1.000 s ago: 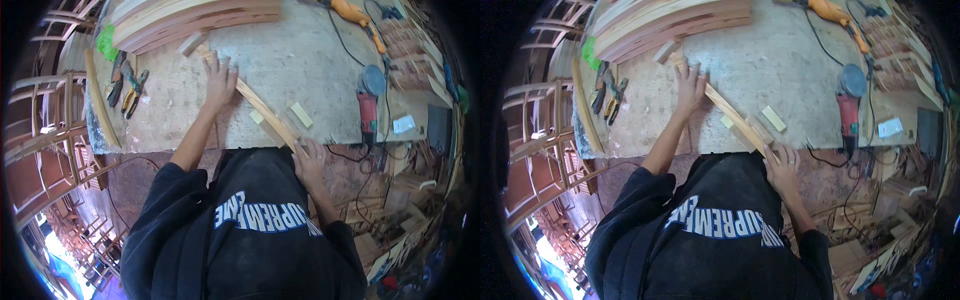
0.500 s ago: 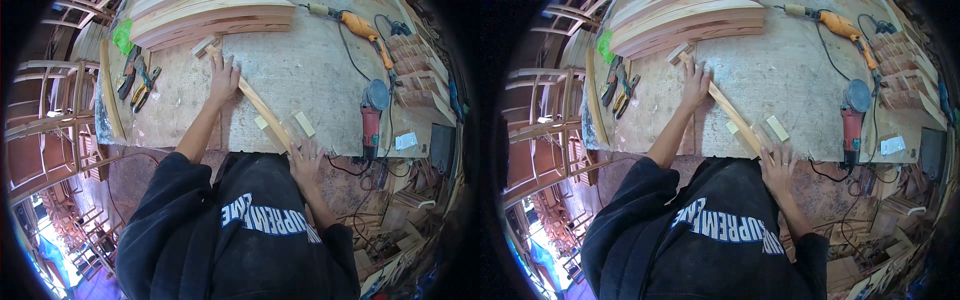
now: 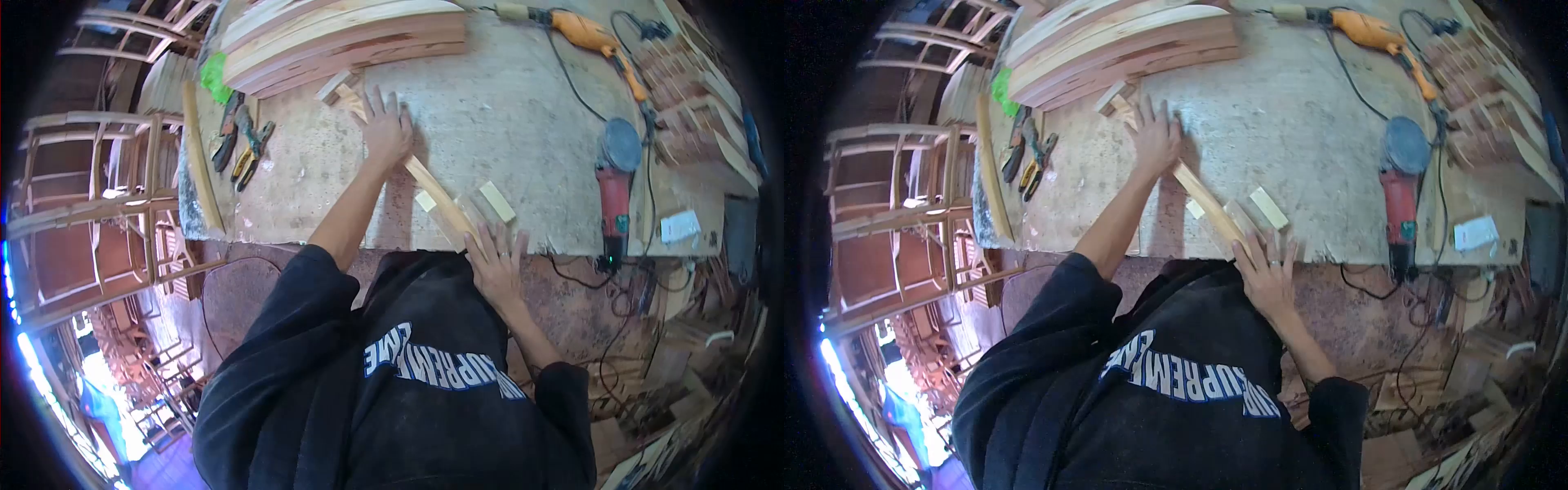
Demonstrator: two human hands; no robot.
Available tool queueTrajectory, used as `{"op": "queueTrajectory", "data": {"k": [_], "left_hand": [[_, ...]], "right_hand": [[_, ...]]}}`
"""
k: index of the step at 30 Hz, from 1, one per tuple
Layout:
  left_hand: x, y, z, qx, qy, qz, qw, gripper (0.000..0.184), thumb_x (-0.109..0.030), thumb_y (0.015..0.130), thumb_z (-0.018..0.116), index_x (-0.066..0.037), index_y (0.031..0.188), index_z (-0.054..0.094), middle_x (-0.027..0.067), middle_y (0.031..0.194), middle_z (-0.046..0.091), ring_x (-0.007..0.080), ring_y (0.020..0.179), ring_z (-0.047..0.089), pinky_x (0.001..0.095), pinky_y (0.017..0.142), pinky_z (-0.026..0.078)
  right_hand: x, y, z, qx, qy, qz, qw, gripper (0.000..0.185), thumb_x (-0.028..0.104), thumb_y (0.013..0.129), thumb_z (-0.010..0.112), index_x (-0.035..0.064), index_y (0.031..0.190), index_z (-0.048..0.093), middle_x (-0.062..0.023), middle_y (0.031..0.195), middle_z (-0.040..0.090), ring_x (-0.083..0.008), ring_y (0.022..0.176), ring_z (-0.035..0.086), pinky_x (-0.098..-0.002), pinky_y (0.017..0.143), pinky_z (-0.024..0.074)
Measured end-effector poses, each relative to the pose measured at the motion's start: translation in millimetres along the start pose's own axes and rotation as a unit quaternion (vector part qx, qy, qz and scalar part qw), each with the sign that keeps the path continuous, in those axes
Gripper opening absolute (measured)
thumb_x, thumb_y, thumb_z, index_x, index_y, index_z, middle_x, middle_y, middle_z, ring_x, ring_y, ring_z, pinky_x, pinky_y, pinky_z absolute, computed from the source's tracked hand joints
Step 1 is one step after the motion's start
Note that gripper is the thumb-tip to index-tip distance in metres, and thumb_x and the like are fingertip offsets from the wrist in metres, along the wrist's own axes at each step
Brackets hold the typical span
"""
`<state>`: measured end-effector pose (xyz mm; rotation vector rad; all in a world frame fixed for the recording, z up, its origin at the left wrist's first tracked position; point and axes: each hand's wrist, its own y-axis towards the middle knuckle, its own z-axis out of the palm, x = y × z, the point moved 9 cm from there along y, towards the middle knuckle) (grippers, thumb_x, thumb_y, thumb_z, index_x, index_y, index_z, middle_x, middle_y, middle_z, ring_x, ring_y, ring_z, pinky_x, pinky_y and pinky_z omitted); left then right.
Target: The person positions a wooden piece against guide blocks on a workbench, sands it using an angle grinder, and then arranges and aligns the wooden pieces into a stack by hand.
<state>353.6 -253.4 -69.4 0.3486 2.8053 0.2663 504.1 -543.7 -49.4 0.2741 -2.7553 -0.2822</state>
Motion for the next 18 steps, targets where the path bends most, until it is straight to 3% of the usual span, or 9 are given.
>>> {"op": "queueTrajectory", "data": {"k": [5,7,12,13,15,18], "left_hand": [[5,12,1,0.0,0.026,0.006,1.0,0.055,-0.033,0.087,0.05,-0.007,0.135,0.048,0.0211,0.152,0.025,0.0451,0.142,0.011,0.0728,0.105,0.01],[5,8,5,0.012,0.028,0.014,0.999,0.055,-0.033,0.086,0.05,-0.008,0.135,0.049,0.0203,0.152,0.025,0.0446,0.142,0.011,0.0727,0.105,0.011],[10,8,8,0.006,0.05,-0.01,0.999,0.054,-0.039,0.088,0.047,-0.011,0.134,0.052,0.0181,0.153,0.025,0.0436,0.142,0.014,0.0721,0.106,0.01],[12,12,7,0.006,0.049,-0.013,0.999,0.055,-0.041,0.089,0.047,-0.011,0.135,0.051,0.0181,0.153,0.025,0.0438,0.142,0.014,0.0723,0.106,0.01],[18,12,12,0.026,0.048,-0.025,0.998,0.057,-0.045,0.089,0.046,-0.012,0.136,0.05,0.0169,0.154,0.025,0.0437,0.142,0.014,0.0729,0.105,0.008],[20,18,17,0.003,0.026,-0.003,1.0,0.059,-0.048,0.089,0.045,-0.014,0.137,0.05,0.015,0.154,0.024,0.0428,0.142,0.015,0.0732,0.105,0.007]], "right_hand": [[-1,10,15,0.026,-0.026,-0.012,0.999,0.047,0.021,0.088,0.059,0.0184,0.134,0.052,-0.0102,0.147,0.04,-0.0389,0.136,0.034,-0.0692,0.105,0.0221],[-2,8,10,-0.016,0.024,0.007,1.0,0.049,0.02,0.086,0.06,0.0181,0.134,0.052,-0.0112,0.147,0.039,-0.0385,0.137,0.032,-0.0684,0.106,0.022],[2,21,-16,-0.061,0.038,0.011,0.997,0.056,0.037,0.088,0.059,0.019,0.139,0.047,-0.0109,0.151,0.033,-0.0373,0.141,0.023,-0.0728,0.105,0.0112],[-1,30,-15,-0.069,0.04,0.007,0.997,0.056,0.037,0.088,0.059,0.019,0.139,0.047,-0.0109,0.151,0.033,-0.0373,0.141,0.023,-0.0728,0.105,0.0112],[-7,36,1,0.01,0.027,0.059,0.998,0.059,0.04,0.09,0.055,0.0179,0.143,0.042,-0.0116,0.153,0.029,-0.0366,0.143,0.016,-0.0723,0.106,0.0102],[-10,32,-1,0.001,0.054,0.056,0.997,0.062,0.037,0.089,0.054,0.0154,0.145,0.037,-0.0142,0.155,0.022,-0.0399,0.143,0.014,-0.0719,0.106,0.0068]]}}
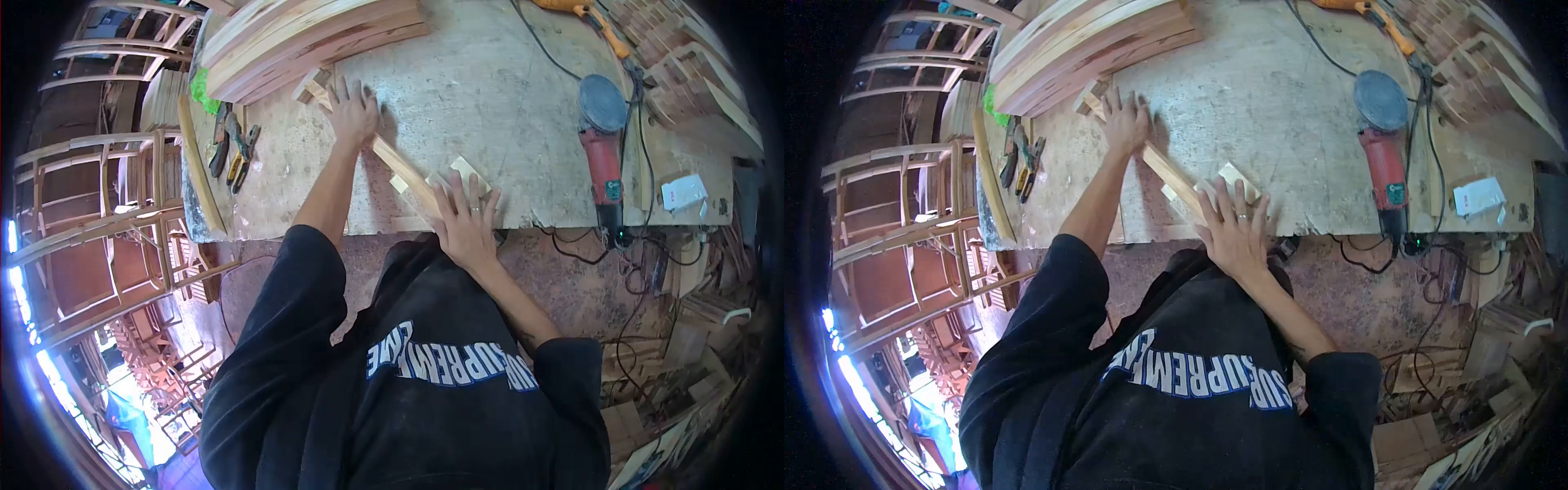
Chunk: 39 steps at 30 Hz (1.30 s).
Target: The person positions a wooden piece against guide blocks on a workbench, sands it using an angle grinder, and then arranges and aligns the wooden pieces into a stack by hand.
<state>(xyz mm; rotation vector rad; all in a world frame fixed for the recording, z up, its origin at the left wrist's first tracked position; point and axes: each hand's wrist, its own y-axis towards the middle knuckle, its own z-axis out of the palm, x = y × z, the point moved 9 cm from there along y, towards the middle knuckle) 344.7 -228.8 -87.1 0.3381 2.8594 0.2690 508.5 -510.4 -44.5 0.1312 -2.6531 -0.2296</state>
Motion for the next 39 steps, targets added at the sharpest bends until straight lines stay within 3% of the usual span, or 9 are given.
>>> {"op": "queueTrajectory", "data": {"k": [6,19,21,23,25,27,29,32,39], "left_hand": [[-1,-3,-13,0.017,0.002,-0.099,0.995,0.06,-0.049,0.09,0.044,-0.012,0.137,0.049,0.0149,0.156,0.02,0.0426,0.142,0.014,0.0727,0.105,0.006],[-12,-5,-21,-0.016,0.012,-0.076,0.997,0.055,-0.046,0.091,0.044,-0.013,0.135,0.05,0.0179,0.153,0.025,0.0449,0.141,0.016,0.0732,0.104,0.013],[-17,-11,-18,-0.003,0.012,-0.073,0.997,0.054,-0.045,0.091,0.045,-0.013,0.134,0.05,0.0183,0.153,0.026,0.0449,0.141,0.015,0.0731,0.104,0.013],[-11,-6,-16,-0.018,0.049,-0.048,0.997,0.054,-0.043,0.09,0.045,-0.012,0.133,0.051,0.0181,0.153,0.026,0.0446,0.142,0.015,0.0733,0.104,0.013],[-1,-2,-3,-0.051,0.058,-0.034,0.996,0.054,-0.043,0.089,0.046,-0.012,0.132,0.052,0.0164,0.153,0.027,0.0421,0.142,0.016,0.0748,0.103,0.013],[-18,-3,-20,0.068,0.054,-0.081,0.993,0.052,-0.042,0.088,0.045,-0.012,0.129,0.055,0.016,0.152,0.03,0.0384,0.142,0.02,0.0742,0.105,0.011],[-9,-5,-19,-0.01,0.022,-0.114,0.993,0.053,-0.04,0.087,0.046,-0.01,0.13,0.055,0.0161,0.151,0.03,0.0396,0.142,0.017,0.072,0.106,0.011],[-9,-6,-25,-0.03,-0.023,-0.121,0.992,0.054,-0.038,0.087,0.047,-0.008,0.13,0.054,0.0178,0.151,0.03,0.0417,0.142,0.016,0.0718,0.106,0.012],[-9,-6,-32,-0.058,-0.061,-0.091,0.992,0.049,-0.035,0.086,0.05,-0.005,0.124,0.058,0.0193,0.147,0.035,0.048,0.14,0.017,0.0744,0.103,0.014]], "right_hand": [[-8,-18,-19,-0.034,0.081,0.006,0.996,0.063,0.036,0.091,0.052,0.0128,0.147,0.033,-0.0168,0.156,0.017,-0.0422,0.143,0.011,-0.0712,0.107,0.0011],[20,1,-30,-0.066,-0.017,-0.06,0.996,0.065,0.039,0.091,0.05,0.0108,0.147,0.033,-0.0184,0.154,0.021,-0.0413,0.143,0.012,-0.0721,0.106,0.003],[7,19,3,0.034,-0.029,0.001,0.999,0.064,0.039,0.09,0.052,0.0106,0.145,0.036,-0.0185,0.153,0.025,-0.0414,0.142,0.017,-0.0726,0.105,0.0059],[23,12,-5,0.012,-0.007,-0.09,0.996,0.062,0.037,0.09,0.053,0.0102,0.143,0.038,-0.0192,0.151,0.029,-0.0416,0.14,0.021,-0.0711,0.106,0.0081],[-2,-1,-6,0.033,0.04,-0.009,0.999,0.066,0.037,0.09,0.052,0.0062,0.145,0.034,-0.023,0.151,0.025,-0.0438,0.141,0.018,-0.0687,0.107,0.0075],[-22,-43,-12,-0.108,0.035,-0.056,0.992,0.074,0.046,0.089,0.052,0.0079,0.148,0.028,-0.0292,0.151,0.019,-0.0482,0.139,0.019,-0.0713,0.106,0.0052],[-19,-54,-40,-0.127,0.039,-0.05,0.99,0.076,0.049,0.092,0.047,0.0058,0.149,0.023,-0.0335,0.151,0.014,-0.0516,0.14,0.012,-0.0695,0.107,0.0003],[-12,-10,17,0.021,0.019,-0.024,0.999,0.078,0.054,0.094,0.04,0.0043,0.15,0.017,-0.0311,0.153,0.007,-0.0496,0.141,0.007,-0.0691,0.107,-0.0026],[21,6,-22,-0.093,-0.041,-0.073,0.992,0.081,0.056,0.094,0.038,0.0062,0.151,0.01,-0.0282,0.155,0.001,-0.0483,0.142,0.001,-0.071,0.105,-0.0048]]}}
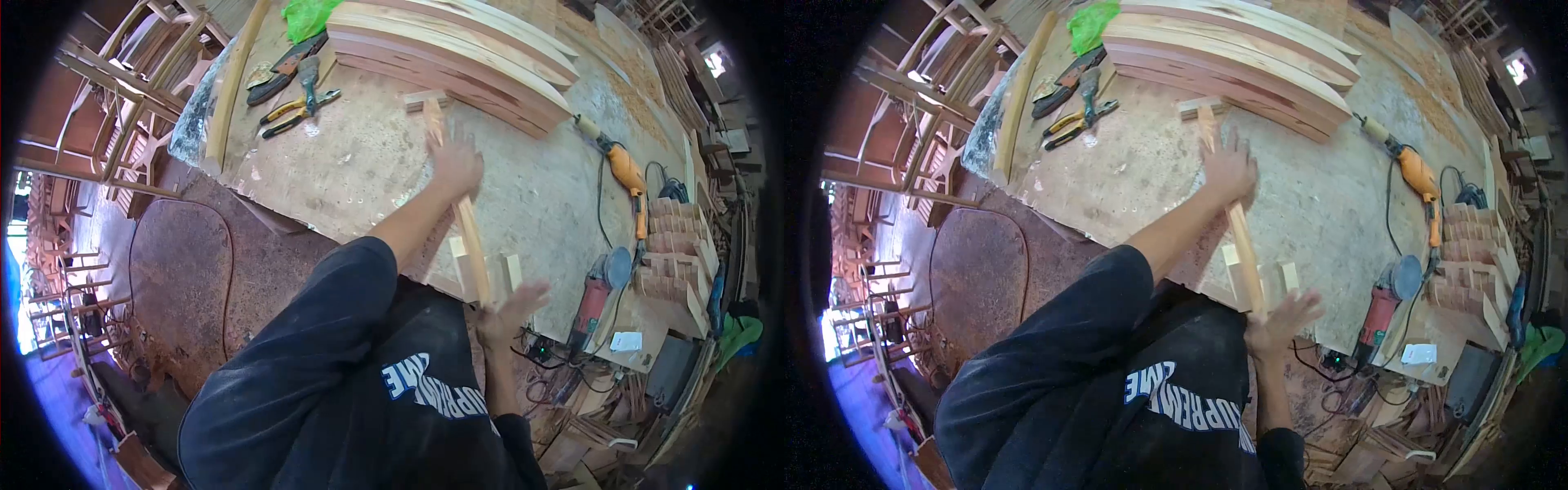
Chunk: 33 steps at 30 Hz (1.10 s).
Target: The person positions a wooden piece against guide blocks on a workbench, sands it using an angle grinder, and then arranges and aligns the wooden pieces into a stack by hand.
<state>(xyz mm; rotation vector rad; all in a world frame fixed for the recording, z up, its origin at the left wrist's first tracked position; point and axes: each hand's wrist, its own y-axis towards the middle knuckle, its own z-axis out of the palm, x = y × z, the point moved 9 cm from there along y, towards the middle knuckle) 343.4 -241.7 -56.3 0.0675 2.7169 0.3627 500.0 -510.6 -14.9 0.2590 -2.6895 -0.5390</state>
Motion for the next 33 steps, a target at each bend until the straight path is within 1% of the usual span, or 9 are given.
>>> {"op": "queueTrajectory", "data": {"k": [3,5,11,15,18,22,26,29,33], "left_hand": [[-1,-5,-2,0.016,-0.028,0.006,0.999,0.051,-0.034,0.085,0.051,-0.003,0.124,0.058,0.0202,0.148,0.034,0.049,0.139,0.016,0.0747,0.103,0.013],[-3,-6,-1,0.021,-0.042,0.014,0.999,0.052,-0.034,0.084,0.051,-0.002,0.124,0.058,0.0207,0.148,0.033,0.0494,0.139,0.015,0.0745,0.103,0.013],[0,-1,-8,0.004,-0.089,0.021,0.996,0.055,-0.036,0.083,0.053,-0.004,0.128,0.055,0.0216,0.149,0.032,0.0475,0.14,0.016,0.0734,0.105,0.009],[1,-8,-6,0.036,-0.089,0.028,0.995,0.056,-0.036,0.084,0.055,-0.004,0.13,0.054,0.0208,0.15,0.03,0.0458,0.141,0.015,0.0724,0.106,0.008],[2,-6,-3,0.047,-0.097,0.027,0.994,0.057,-0.036,0.084,0.055,-0.005,0.132,0.052,0.0204,0.151,0.028,0.0449,0.141,0.014,0.0721,0.106,0.008],[0,-7,-9,0.036,-0.103,0.037,0.993,0.057,-0.035,0.085,0.055,-0.005,0.134,0.051,0.0199,0.152,0.026,0.0438,0.142,0.014,0.0714,0.107,0.008],[1,3,-5,0.035,-0.087,0.025,0.995,0.056,-0.034,0.085,0.055,-0.006,0.134,0.051,0.0193,0.152,0.026,0.0433,0.142,0.014,0.0708,0.107,0.008],[5,-3,-1,0.043,-0.08,0.028,0.995,0.056,-0.033,0.085,0.055,-0.006,0.134,0.051,0.0187,0.153,0.026,0.0423,0.142,0.014,0.0705,0.107,0.008],[10,5,-6,0.016,-0.071,0.033,0.997,0.055,-0.031,0.083,0.055,-0.007,0.133,0.053,0.019,0.152,0.028,0.0393,0.143,0.016,0.0717,0.107,0.007]], "right_hand": [[22,34,-7,-0.056,-0.029,0.014,0.998,0.08,0.058,0.094,0.038,0.0061,0.151,0.016,-0.0272,0.155,0.005,-0.0478,0.143,0.001,-0.0707,0.105,-0.0064],[6,35,68,0.266,-0.168,0.127,0.941,0.079,0.058,0.093,0.039,0.0058,0.149,0.023,-0.0261,0.155,0.008,-0.0463,0.143,0.001,-0.0702,0.105,-0.0071],[-22,15,53,0.16,-0.096,0.201,0.962,0.081,0.053,0.09,0.048,0.0023,0.148,0.024,-0.0264,0.155,0.011,-0.0419,0.144,0.005,-0.0652,0.109,-0.0018],[-90,-100,-17,-0.139,0.079,0.276,0.948,0.07,0.042,0.101,0.033,-0.0069,0.147,0.014,-0.0228,0.156,0.009,-0.0355,0.145,0.003,-0.0406,0.117,-0.0009],[-91,-130,-46,-0.282,-0.001,0.372,0.884,0.068,0.042,0.103,0.026,-0.007,0.147,0.012,-0.0219,0.156,0.008,-0.0336,0.146,0.003,-0.0402,0.117,0.0013],[-74,-79,21,-0.102,0.008,0.361,0.927,0.071,0.04,0.1,0.033,-0.0067,0.148,0.008,-0.023,0.155,0.01,-0.0326,0.144,0.01,-0.0422,0.117,0.0106],[-92,-82,2,-0.162,0.132,0.297,0.932,0.072,0.04,0.1,0.034,-0.0049,0.149,0.005,-0.0224,0.156,0.009,-0.0324,0.144,0.009,-0.0426,0.117,0.0072],[-82,-80,-43,-0.237,-0.022,0.306,0.922,0.072,0.04,0.1,0.034,-0.0043,0.149,0.004,-0.0208,0.157,0.008,-0.0313,0.145,0.007,-0.0447,0.117,0.0035],[-58,-32,28,-0.044,-0.023,0.363,0.931,0.08,0.057,0.099,0.018,-0.0046,0.149,0.007,-0.025,0.156,0.004,-0.0359,0.145,0.001,-0.0447,0.116,-0.0017]]}}
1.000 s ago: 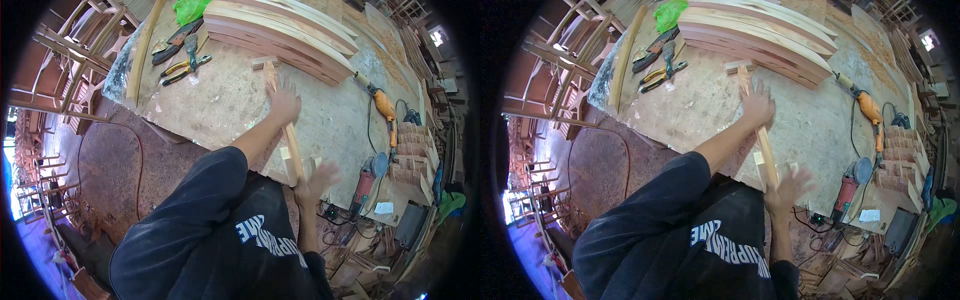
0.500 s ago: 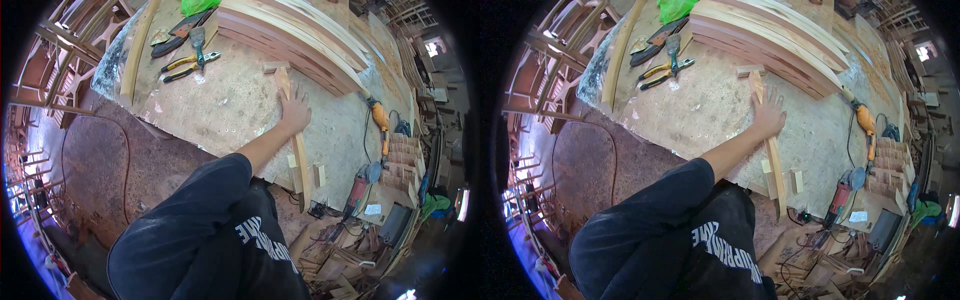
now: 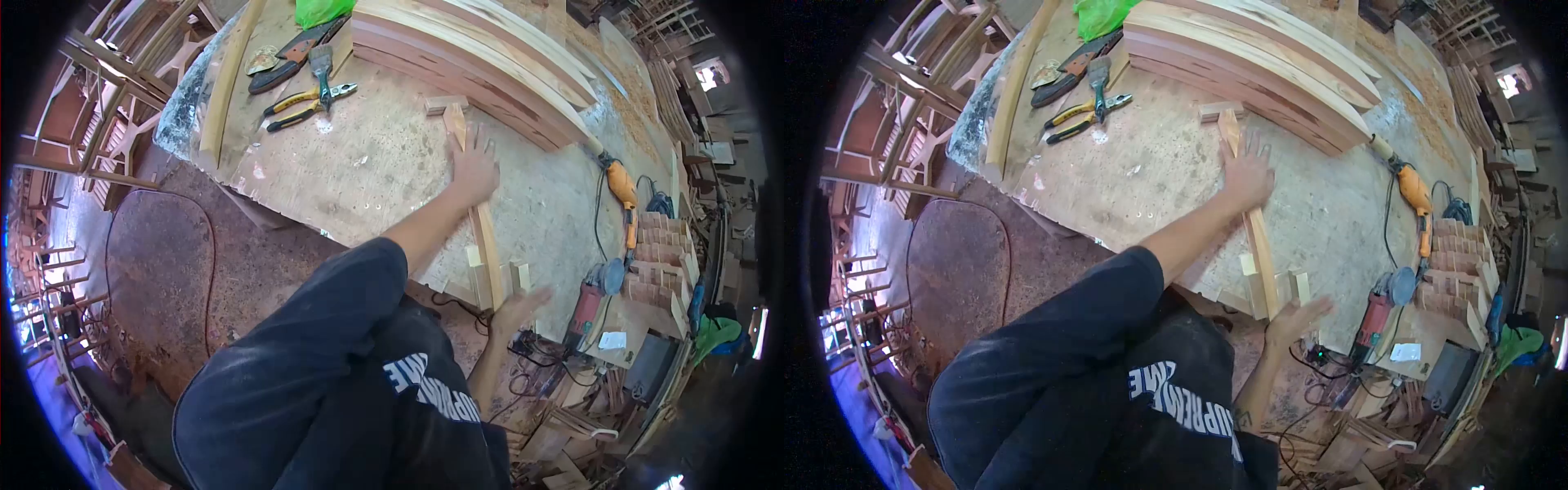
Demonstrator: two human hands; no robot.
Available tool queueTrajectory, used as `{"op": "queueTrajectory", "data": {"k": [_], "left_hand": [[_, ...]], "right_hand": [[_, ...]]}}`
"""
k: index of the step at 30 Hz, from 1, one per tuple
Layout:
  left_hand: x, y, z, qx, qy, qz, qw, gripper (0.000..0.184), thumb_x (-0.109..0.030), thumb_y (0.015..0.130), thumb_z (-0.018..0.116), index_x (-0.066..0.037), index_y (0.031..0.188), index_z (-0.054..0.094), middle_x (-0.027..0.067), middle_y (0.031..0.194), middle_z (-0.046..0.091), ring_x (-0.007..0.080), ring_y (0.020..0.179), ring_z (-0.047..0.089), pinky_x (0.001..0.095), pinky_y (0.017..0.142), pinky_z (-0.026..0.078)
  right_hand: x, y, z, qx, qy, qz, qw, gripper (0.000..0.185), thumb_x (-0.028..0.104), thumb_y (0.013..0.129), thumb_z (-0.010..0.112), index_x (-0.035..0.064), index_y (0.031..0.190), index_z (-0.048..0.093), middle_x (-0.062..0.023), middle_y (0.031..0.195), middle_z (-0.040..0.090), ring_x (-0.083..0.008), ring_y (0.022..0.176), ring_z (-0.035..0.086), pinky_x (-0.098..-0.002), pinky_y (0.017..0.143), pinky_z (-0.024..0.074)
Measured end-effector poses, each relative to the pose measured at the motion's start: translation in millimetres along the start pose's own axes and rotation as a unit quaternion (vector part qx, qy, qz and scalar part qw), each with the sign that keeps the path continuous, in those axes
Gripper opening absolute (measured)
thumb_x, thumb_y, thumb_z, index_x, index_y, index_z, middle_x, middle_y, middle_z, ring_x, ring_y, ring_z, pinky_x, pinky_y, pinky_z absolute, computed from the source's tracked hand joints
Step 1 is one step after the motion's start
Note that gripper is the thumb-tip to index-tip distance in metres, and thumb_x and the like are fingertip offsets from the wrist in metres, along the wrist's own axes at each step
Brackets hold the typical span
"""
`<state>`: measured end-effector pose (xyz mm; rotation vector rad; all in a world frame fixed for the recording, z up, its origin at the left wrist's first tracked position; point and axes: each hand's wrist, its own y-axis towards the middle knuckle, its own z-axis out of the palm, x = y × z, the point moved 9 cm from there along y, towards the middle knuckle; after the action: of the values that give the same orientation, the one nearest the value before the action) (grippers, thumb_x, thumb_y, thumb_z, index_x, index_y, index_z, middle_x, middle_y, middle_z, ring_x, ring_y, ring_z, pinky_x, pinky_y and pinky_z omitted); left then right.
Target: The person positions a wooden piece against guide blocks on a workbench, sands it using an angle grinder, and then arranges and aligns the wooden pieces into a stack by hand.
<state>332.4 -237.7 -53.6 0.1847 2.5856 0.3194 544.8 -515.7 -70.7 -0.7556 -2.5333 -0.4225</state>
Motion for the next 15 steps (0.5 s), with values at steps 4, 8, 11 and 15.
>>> {"op": "queueTrajectory", "data": {"k": [4,8,11,15], "left_hand": [[5,2,8,-0.023,0.017,-0.006,1.0,0.052,-0.029,0.082,0.054,-0.008,0.13,0.055,0.0194,0.15,0.03,0.0379,0.142,0.02,0.0735,0.105,0.006],[7,0,12,-0.057,0.039,-0.033,0.997,0.049,-0.028,0.082,0.052,-0.009,0.127,0.057,0.0184,0.151,0.03,0.0387,0.142,0.021,0.0739,0.105,0.006],[7,9,18,-0.073,0.086,-0.024,0.993,0.045,-0.027,0.083,0.051,-0.011,0.125,0.059,0.016,0.151,0.03,0.0388,0.141,0.022,0.0731,0.106,0.008],[6,1,12,-0.01,0.108,-0.04,0.993,0.043,-0.027,0.086,0.049,-0.015,0.126,0.057,0.0133,0.152,0.03,0.0368,0.142,0.023,0.0717,0.106,0.012]], "right_hand": [[-8,-6,-30,-0.021,0.05,-0.107,0.993,0.085,0.06,0.097,0.02,-0.0063,0.148,0.007,-0.0259,0.156,0.004,-0.0397,0.145,0.0,-0.0476,0.115,-0.0031],[-34,-22,-82,-0.06,0.051,-0.082,0.994,0.09,0.064,0.094,0.024,-0.0053,0.149,0.006,-0.026,0.156,0.002,-0.0392,0.145,-0.003,-0.0528,0.114,-0.0056],[-28,-19,5,-0.046,0.03,-0.202,0.978,0.09,0.064,0.094,0.027,-0.0028,0.15,0.005,-0.0273,0.155,0.0,-0.0416,0.144,-0.005,-0.0586,0.111,-0.0071],[-1,-22,-16,0.061,0.038,-0.157,0.985,0.086,0.058,0.095,0.03,-0.0015,0.15,0.004,-0.0282,0.155,-0.002,-0.0437,0.144,-0.007,-0.0622,0.109,-0.0078]]}}
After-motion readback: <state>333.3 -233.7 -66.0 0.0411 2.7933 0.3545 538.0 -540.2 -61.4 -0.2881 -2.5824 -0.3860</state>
